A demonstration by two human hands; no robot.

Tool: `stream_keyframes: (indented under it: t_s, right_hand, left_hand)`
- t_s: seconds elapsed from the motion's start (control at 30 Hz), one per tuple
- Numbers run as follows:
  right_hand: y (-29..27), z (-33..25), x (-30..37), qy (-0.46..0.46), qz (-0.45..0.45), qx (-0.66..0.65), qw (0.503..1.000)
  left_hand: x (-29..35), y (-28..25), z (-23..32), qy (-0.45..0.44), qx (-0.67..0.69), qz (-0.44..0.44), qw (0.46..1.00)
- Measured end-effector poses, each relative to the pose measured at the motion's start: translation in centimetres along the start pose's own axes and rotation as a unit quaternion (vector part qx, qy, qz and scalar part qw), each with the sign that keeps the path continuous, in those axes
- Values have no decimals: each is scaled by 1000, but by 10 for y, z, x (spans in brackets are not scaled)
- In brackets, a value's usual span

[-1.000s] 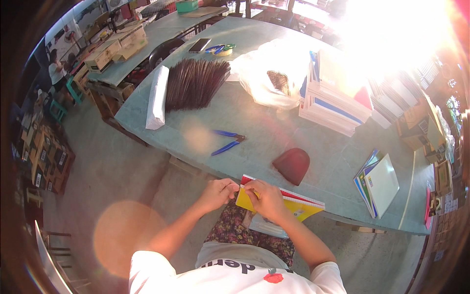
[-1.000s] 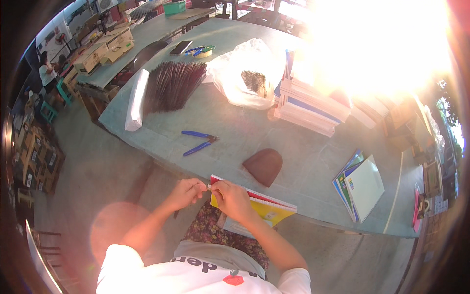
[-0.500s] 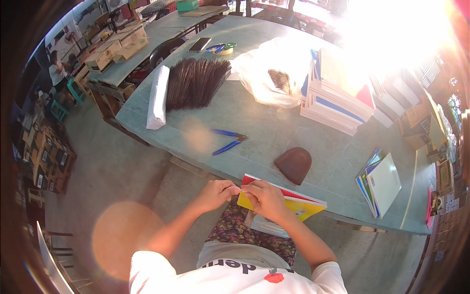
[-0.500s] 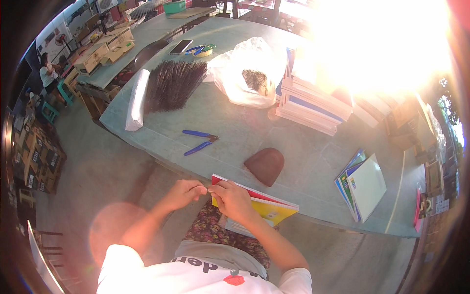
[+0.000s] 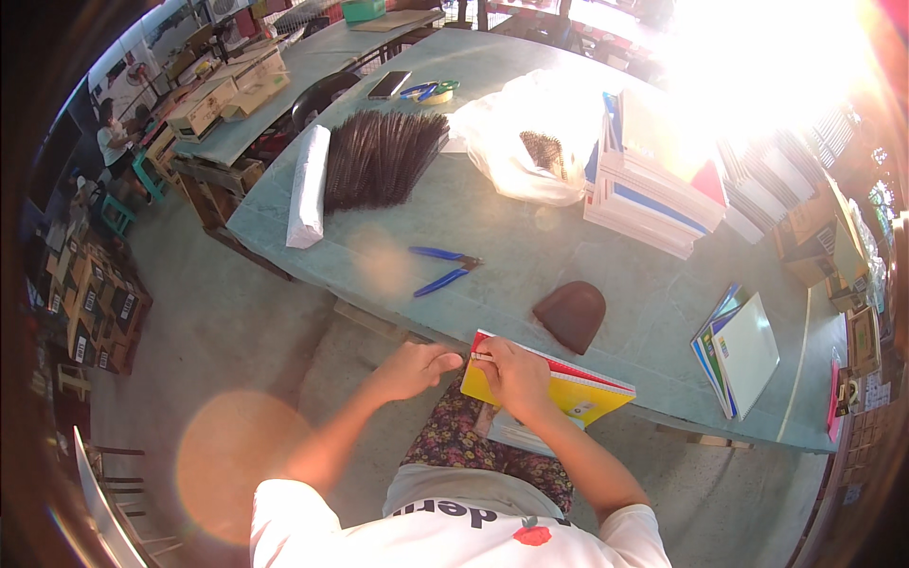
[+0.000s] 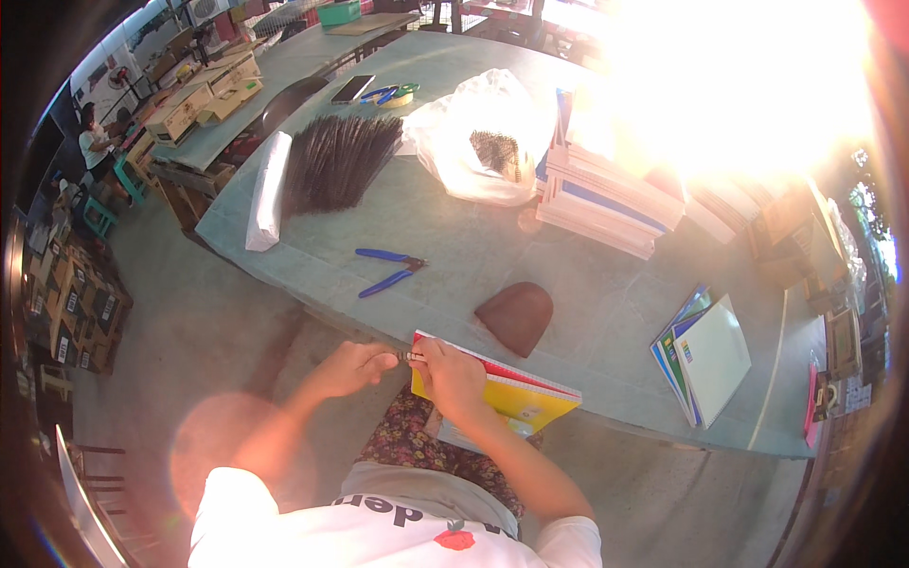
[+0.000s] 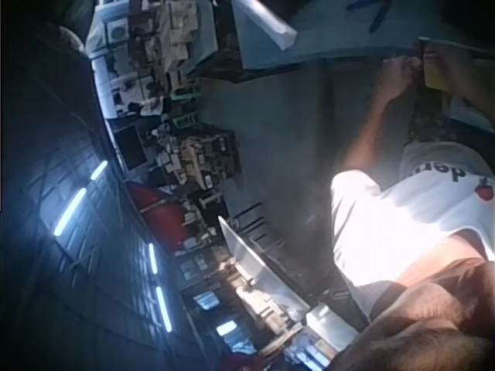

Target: The person assembles notebooks by hand at a large table. They pick up covers and paper blocks, align them, and use a small blue tool to secure or trim the spiral binding on multiple notebooks one by one.

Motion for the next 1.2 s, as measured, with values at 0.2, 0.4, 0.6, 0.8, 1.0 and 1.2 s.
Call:
stream_keyframes:
  t_s: [0.2, 0.4, 0.6, 0.8, 1.0, 1.2]
  right_hand:
    - [2, -6, -1, -19, -33, 43, 998]
    - [-1, -2, 2, 0, -13, 3, 1000]
    - [4, 6, 7, -16, -30, 1, 999]
    - [-6, -3, 1, -36, -9, -48, 998]
    - [-1, 10, 4, -6, -28, -41, 999]
    - [2, 2, 3, 6, -57, -2, 998]
  left_hand:
    - [11, -15, 21, 169, 84, 141, 972]
    - [8, -20, 13, 152, 57, 137, 977]
    - [10, -23, 28, 162, 38, 162, 973]
    - [18, -27, 31, 70, 72, 123, 987]
    - [13, -22, 37, 189, -26, 175, 966]
    - [-5, -17, 6, 94, 55, 38, 993]
Point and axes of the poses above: each hand's wrist, its own x-axis away from the middle knuckle, its own y-axis out of the palm, z = x × y, the point moved 9 cm from there along -x, towards the middle knuckle, and after that the axes turned 2 degrees about -z, right-handed, at the moved point
